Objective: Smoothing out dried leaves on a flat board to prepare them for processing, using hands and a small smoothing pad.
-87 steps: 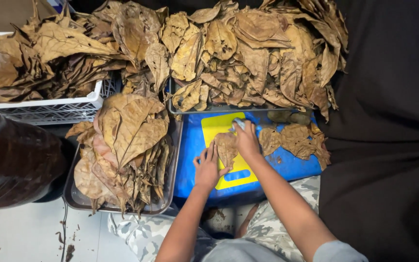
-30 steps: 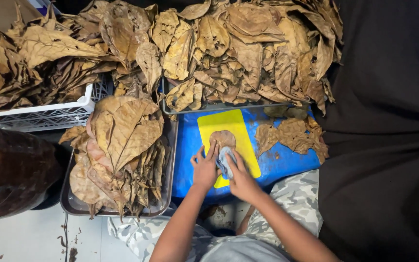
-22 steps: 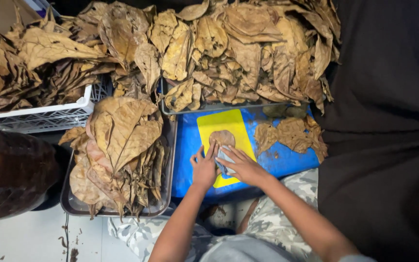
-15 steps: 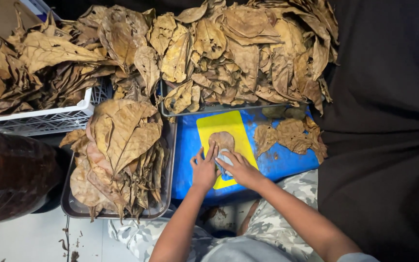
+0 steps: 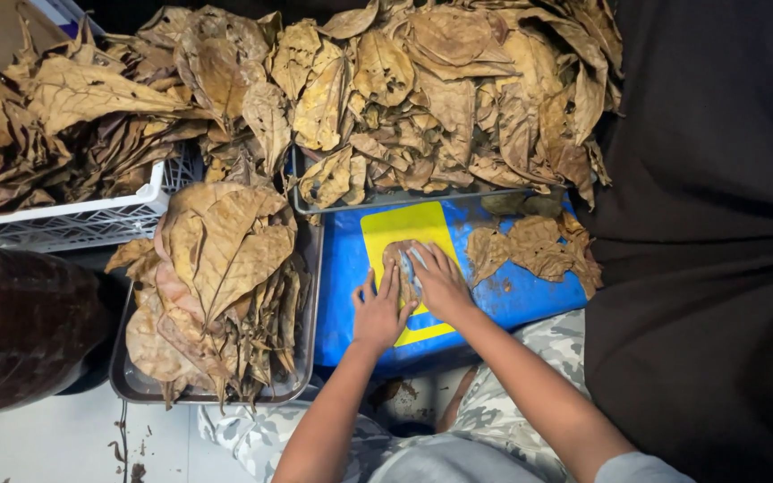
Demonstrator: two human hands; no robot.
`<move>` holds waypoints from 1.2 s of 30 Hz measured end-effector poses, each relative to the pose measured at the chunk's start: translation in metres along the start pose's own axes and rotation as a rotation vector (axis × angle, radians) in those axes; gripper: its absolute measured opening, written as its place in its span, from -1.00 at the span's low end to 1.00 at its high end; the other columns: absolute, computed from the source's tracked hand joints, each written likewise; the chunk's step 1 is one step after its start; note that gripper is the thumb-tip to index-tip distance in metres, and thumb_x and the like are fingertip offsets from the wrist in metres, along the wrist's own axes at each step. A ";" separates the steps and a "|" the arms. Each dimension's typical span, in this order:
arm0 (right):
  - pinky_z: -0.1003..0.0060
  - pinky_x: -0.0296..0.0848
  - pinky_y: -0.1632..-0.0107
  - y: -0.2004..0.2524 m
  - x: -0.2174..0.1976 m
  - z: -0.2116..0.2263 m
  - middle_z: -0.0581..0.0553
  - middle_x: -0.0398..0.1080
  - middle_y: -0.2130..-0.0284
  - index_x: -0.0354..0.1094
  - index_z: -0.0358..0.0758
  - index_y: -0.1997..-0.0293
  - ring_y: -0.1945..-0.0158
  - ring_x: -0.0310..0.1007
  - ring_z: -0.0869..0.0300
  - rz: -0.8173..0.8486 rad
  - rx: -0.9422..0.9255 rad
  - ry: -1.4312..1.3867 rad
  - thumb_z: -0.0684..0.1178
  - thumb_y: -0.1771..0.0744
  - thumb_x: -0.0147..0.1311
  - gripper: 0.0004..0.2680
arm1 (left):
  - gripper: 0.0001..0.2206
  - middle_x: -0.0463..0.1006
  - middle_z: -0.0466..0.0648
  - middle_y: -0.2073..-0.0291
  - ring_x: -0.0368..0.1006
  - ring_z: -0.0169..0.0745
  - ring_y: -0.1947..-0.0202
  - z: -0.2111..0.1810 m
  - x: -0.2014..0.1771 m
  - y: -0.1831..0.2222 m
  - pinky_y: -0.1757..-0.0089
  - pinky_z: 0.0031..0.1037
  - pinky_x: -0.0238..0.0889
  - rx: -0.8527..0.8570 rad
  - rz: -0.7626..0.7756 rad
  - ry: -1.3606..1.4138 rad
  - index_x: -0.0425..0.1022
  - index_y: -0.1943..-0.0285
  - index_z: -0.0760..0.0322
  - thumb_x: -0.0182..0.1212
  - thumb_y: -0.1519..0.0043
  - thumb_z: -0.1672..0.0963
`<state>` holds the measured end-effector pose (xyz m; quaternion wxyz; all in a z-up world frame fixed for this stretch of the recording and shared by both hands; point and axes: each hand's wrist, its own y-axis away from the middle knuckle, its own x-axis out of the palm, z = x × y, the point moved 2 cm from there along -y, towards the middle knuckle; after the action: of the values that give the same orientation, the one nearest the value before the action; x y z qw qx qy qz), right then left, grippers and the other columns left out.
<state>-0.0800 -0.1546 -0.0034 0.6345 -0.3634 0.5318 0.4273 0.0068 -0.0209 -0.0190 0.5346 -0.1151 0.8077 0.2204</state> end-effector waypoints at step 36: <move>-0.21 0.29 -0.15 0.026 -0.007 0.047 -0.46 0.16 -0.24 0.20 -0.34 -0.36 -0.22 0.17 -0.41 0.056 -0.017 -0.210 -0.03 -0.29 0.01 -0.55 | -0.36 -0.49 -0.04 -0.61 -0.33 0.27 -0.51 0.019 0.042 -0.018 -0.23 0.03 -0.23 0.036 0.035 -0.094 -0.20 -0.63 0.25 -0.15 -0.38 0.01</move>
<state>-0.0872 -0.1031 0.0115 0.6715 -0.3069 0.4686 0.4851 0.0130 -0.0251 -0.0675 0.5702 -0.0807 0.7874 0.2201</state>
